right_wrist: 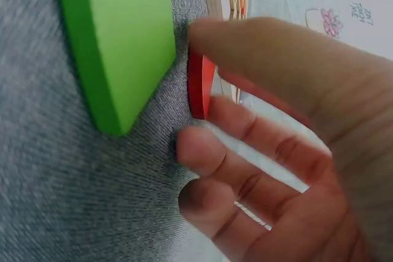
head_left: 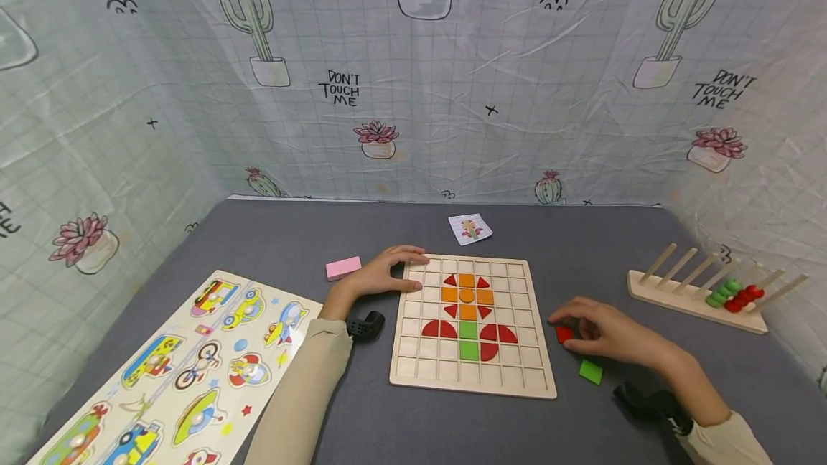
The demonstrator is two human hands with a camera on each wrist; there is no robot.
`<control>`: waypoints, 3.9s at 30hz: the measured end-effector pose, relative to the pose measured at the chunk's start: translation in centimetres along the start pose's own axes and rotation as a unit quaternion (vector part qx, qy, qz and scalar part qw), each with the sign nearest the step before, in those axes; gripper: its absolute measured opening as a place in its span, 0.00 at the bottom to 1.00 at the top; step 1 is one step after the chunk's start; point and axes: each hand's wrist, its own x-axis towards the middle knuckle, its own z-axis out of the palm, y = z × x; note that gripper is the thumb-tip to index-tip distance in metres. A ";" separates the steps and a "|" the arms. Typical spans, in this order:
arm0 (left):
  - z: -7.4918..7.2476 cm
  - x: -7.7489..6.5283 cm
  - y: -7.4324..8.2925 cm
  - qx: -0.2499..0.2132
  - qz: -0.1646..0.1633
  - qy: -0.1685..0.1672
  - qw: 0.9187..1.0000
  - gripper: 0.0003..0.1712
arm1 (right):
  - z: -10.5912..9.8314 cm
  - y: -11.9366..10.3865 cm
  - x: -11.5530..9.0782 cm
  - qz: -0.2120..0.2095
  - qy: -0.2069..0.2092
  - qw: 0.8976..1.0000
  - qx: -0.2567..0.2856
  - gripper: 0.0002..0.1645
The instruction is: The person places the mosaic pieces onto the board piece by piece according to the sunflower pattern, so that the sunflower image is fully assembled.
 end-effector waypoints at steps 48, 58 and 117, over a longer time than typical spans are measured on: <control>0.1 0.0 -0.2 0.007 -0.008 0.003 1.000 0.30 | 0.5 -1.8 2.3 -0.036 0.010 0.999 0.037 0.17; 0.1 -0.1 -0.1 0.012 -0.009 0.001 1.000 0.31 | 2.0 -3.6 4.8 -0.010 -0.023 0.999 0.041 0.12; 0.1 0.1 -0.3 0.009 -0.001 0.006 1.000 0.30 | 7.9 -8.1 11.3 0.011 -0.073 0.997 -0.016 0.08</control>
